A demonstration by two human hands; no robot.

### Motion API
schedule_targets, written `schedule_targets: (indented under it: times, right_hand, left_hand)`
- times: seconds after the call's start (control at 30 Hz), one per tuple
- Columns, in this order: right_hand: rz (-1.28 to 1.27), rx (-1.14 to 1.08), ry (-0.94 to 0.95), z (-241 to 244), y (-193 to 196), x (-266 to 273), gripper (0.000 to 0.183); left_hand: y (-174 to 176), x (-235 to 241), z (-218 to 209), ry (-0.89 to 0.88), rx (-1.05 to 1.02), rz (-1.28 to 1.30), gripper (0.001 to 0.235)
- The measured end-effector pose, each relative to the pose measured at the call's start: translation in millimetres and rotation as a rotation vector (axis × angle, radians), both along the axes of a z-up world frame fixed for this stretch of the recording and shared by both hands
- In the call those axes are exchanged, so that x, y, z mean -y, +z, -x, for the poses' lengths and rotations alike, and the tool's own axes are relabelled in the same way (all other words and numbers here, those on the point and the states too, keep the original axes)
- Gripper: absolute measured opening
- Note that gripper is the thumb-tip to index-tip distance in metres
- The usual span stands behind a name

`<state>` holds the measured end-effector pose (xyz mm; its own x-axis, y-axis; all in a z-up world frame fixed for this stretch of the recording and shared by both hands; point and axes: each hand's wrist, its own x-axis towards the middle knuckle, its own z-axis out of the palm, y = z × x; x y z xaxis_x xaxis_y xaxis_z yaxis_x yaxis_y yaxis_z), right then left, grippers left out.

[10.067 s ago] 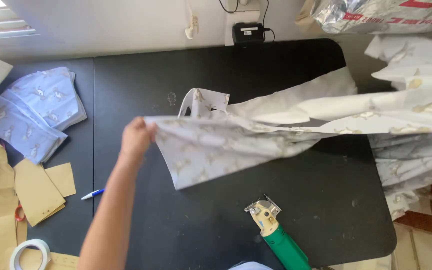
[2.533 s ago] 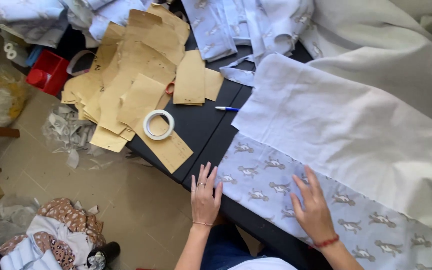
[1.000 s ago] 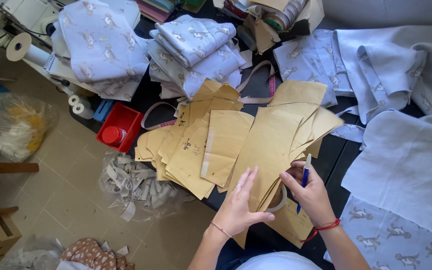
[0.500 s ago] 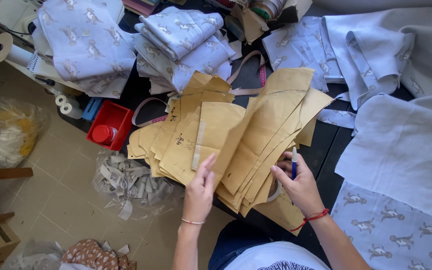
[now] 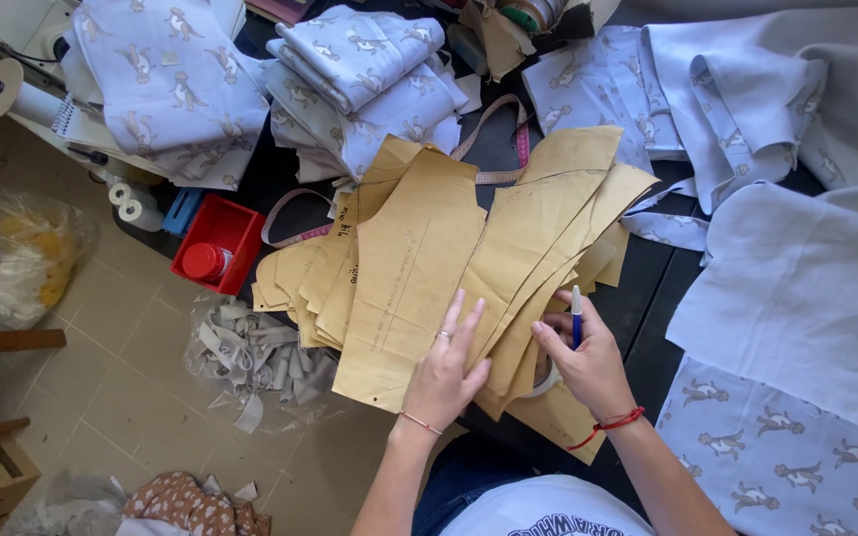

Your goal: Tracing garment patterns onto fabric and cutting them out with an electric rotary cutter

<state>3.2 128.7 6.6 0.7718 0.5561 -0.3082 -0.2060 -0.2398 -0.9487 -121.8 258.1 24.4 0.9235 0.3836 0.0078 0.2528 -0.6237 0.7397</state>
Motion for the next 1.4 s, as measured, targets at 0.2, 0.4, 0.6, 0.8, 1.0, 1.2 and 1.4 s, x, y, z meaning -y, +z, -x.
schedule_targets:
  times: [0.2,0.4,0.6,0.8,1.0,1.2,1.4]
  right_hand:
    - [0.021,0.036,-0.004,-1.9,-11.1,7.1,0.045]
    - [0.049,-0.001,0.014,-1.9,-8.3,6.8,0.045]
    - [0.04,0.008,0.015,-0.7,-2.8,5.0,0.046]
    - [0.049,-0.025,0.023,0.7,5.5,1.5,0.046]
    - [0.046,-0.043,0.017,0.5,0.4,4.8,0.045]
    - [0.069,-0.043,0.031,0.9,13.1,-0.8,0.045]
    - [0.037,-0.05,0.036,1.3,6.1,0.3,0.048]
  left_hand:
    - [1.0,-24.9,12.1,0.242,0.068,0.074,0.046]
    - [-19.4,-48.3,24.4,0.415,0.04,0.053,0.043]
    - [-6.9,-34.6,12.2,0.515,0.124,0.199,0.029]
    - [0.7,-13.0,6.9,0.293,-0.005,0.072,0.016]
    - [-29.2,-17.0,10.9,0.434,-0.085,0.153,0.025]
    - [-26.0,-20.8,14.7,0.46,-0.052,0.044,0.027]
    - [-2.2,-18.4,10.4,0.306,0.004,0.034,0.037]
